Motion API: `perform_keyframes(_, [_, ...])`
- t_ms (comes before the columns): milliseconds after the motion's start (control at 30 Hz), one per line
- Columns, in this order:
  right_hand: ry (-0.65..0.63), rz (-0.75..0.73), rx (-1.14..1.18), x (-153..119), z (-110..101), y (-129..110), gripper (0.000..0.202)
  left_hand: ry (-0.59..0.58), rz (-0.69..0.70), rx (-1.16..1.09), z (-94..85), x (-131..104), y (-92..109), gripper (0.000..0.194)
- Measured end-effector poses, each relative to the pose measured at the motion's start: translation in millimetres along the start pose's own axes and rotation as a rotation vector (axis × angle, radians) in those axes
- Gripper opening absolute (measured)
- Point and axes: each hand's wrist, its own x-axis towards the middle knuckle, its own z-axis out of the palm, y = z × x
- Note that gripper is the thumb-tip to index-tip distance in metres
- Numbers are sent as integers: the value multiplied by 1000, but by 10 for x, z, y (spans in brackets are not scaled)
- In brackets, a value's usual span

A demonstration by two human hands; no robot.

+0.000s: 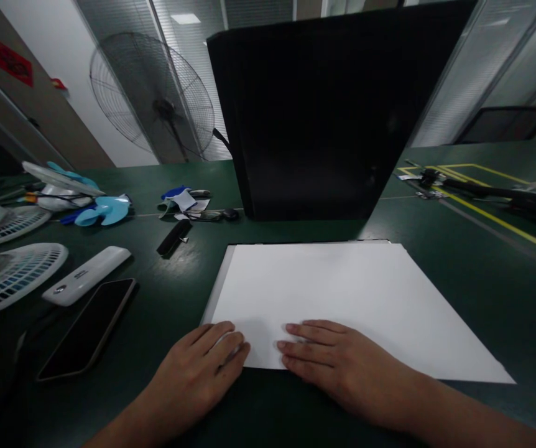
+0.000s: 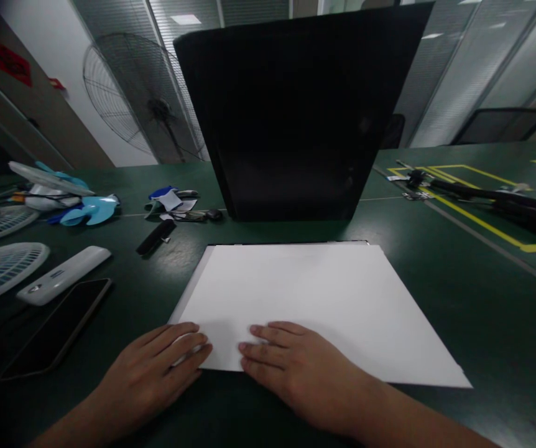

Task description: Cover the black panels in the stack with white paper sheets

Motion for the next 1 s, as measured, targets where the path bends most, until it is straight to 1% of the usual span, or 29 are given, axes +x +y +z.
perform_keyframes(100, [-21, 56, 41, -23, -50, 1, 46, 23, -33, 1, 15, -6, 1, 20])
perform_keyframes(167, [-36, 93, 57, -49, -69, 11, 55, 20, -56, -3, 12, -13, -1, 21])
perform_keyframes(233, [-63, 118, 53, -81, -72, 27, 64, -2, -75, -5, 7, -30, -5, 19])
perform_keyframes(333, [-78, 166, 33, -127, -53, 62, 73, -41, -117, 15, 14, -66, -12, 17])
perform_keyframes(433, [-90, 204, 2, -149, -22, 106, 77, -63, -148, 22, 28, -88, -18, 13])
perform_keyframes(500, [-88, 207, -11, -150, 0, 134, 75, -88, -154, 17, 28, -84, -25, 8])
perform_keyframes(533, [-78, 205, -12, -148, 12, 147, 74, -107, -163, 17, 25, -76, -28, 10])
perform_keyframes(567, [-65, 203, -11, -146, 23, 158, 74, -127, -182, 20, 22, -67, -32, 17])
perform_keyframes(700, [-37, 200, -8, -139, 52, 179, 75, -220, -352, 90, 20, -46, -44, 68])
perform_keyframes(733, [-40, 200, -14, -138, 52, 179, 75, -243, -387, 103, 25, -50, -45, 76])
perform_keyframes(767, [-43, 200, -23, -136, 51, 179, 75, -264, -407, 109, 31, -57, -46, 79])
perform_keyframes(800, [-45, 198, -36, -134, 48, 177, 74, -284, -410, 108, 38, -67, -45, 77])
perform_keyframes(867, [-33, 187, -81, -131, 43, 172, 73, -309, -384, 100, 46, -86, -43, 68])
perform_keyframes(933, [-5, 159, -154, -126, 44, 161, 72, -320, -357, 107, 48, -97, -41, 61])
perform_keyframes(1000, [55, 114, -234, -119, 56, 140, 66, -326, -343, 114, 45, -101, -42, 60])
